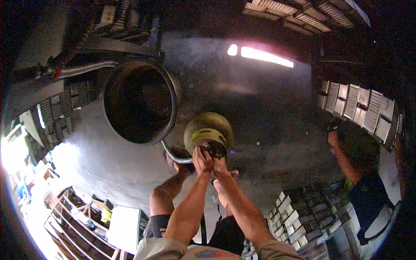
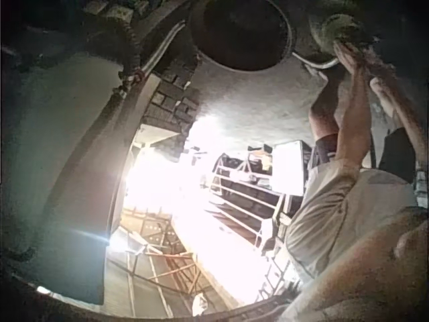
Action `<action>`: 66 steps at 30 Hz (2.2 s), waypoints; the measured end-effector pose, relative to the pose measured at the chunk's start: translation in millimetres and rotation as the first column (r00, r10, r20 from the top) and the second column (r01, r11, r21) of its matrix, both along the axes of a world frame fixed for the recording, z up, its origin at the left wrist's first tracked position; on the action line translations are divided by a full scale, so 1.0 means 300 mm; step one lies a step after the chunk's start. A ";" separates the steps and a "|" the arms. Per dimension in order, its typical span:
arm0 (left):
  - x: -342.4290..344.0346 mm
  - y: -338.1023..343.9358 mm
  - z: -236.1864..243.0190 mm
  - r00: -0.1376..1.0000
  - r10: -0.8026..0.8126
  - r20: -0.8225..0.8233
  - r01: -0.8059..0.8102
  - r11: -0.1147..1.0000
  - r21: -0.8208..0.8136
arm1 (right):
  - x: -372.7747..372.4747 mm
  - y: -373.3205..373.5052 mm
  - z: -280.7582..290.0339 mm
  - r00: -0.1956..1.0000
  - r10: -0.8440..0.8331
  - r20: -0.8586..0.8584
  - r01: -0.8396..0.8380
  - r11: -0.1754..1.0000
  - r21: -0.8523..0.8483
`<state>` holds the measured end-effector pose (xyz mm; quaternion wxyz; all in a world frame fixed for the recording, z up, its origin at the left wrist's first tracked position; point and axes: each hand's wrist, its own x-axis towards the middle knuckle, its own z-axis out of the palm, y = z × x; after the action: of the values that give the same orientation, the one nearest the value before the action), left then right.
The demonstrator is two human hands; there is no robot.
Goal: The person takes a small metal tray from another person, places it into an oven, and then moves to a gas cylinder to connect a regulator to it by hand.
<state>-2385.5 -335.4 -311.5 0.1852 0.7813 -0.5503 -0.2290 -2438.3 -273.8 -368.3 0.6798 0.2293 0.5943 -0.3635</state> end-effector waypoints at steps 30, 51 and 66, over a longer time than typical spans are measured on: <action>0.010 0.012 -0.070 0.999 -0.019 0.038 -0.002 0.872 0.489 | -0.086 -0.119 0.110 0.809 0.558 -0.188 -0.574 0.817 -0.047; -0.016 0.042 -0.088 0.995 -0.056 -0.078 0.087 0.870 0.486 | -0.095 -0.111 0.218 0.987 0.148 0.057 -0.145 0.988 -0.048; -0.017 0.005 -0.017 0.995 -0.045 -0.092 0.079 0.912 0.404 | -0.089 -0.110 0.289 0.022 0.771 -0.637 -0.995 0.076 0.057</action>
<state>-2390.5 -333.7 -316.5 0.0332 0.7750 -0.5073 -0.3754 -2465.0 -306.8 -281.7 0.5889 -0.4678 0.6591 0.0048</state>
